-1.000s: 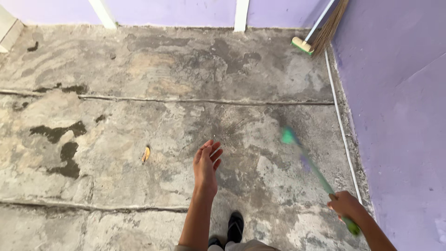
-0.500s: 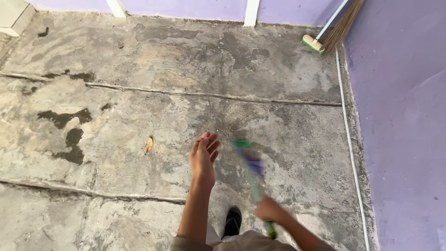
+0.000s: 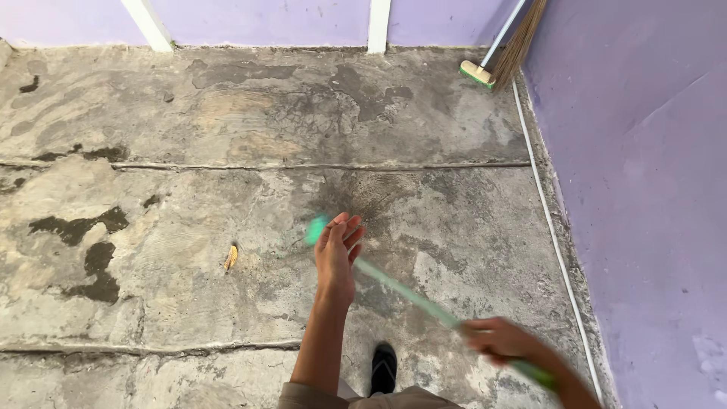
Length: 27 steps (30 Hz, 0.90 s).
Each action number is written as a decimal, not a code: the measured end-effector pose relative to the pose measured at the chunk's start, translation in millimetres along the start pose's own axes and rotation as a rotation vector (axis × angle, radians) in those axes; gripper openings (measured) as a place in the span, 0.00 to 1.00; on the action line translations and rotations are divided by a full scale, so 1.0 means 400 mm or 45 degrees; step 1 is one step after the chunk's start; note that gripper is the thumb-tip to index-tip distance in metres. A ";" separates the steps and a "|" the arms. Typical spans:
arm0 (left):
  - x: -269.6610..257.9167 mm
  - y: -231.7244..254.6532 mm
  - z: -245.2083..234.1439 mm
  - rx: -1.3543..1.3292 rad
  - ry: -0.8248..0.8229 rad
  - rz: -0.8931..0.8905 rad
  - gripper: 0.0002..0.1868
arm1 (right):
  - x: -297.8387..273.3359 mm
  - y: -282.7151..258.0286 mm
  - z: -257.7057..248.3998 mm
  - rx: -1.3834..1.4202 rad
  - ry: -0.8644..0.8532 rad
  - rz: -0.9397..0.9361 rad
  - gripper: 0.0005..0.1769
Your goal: The person sweeps debris across a concrete floor using a small hand broom, gathering the material into a pile and moving it toward an edge.
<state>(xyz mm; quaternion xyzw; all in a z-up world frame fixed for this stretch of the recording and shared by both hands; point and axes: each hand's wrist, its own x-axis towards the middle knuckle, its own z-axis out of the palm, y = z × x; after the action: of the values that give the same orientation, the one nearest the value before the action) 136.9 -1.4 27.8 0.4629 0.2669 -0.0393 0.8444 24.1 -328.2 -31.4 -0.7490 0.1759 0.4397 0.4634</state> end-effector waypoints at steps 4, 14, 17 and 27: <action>0.002 0.035 -0.037 0.025 0.016 -0.016 0.18 | -0.017 0.141 -0.230 -0.025 0.169 0.173 0.29; 0.015 0.136 -0.117 0.027 -0.040 0.037 0.18 | 0.287 0.200 -0.131 -0.297 0.758 0.426 0.21; 0.018 0.170 -0.147 0.057 -0.014 0.038 0.18 | 0.347 0.175 0.012 -0.392 0.849 0.426 0.21; 0.002 0.183 -0.189 0.075 -0.045 -0.041 0.17 | 0.336 -0.080 0.546 -0.260 0.020 0.169 0.26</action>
<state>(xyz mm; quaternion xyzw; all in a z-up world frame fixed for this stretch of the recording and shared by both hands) 129.1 101.0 51.0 0.4823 0.2580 -0.0688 0.8343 11.3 -107.1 -164.8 -0.7824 0.1831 0.4791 0.3533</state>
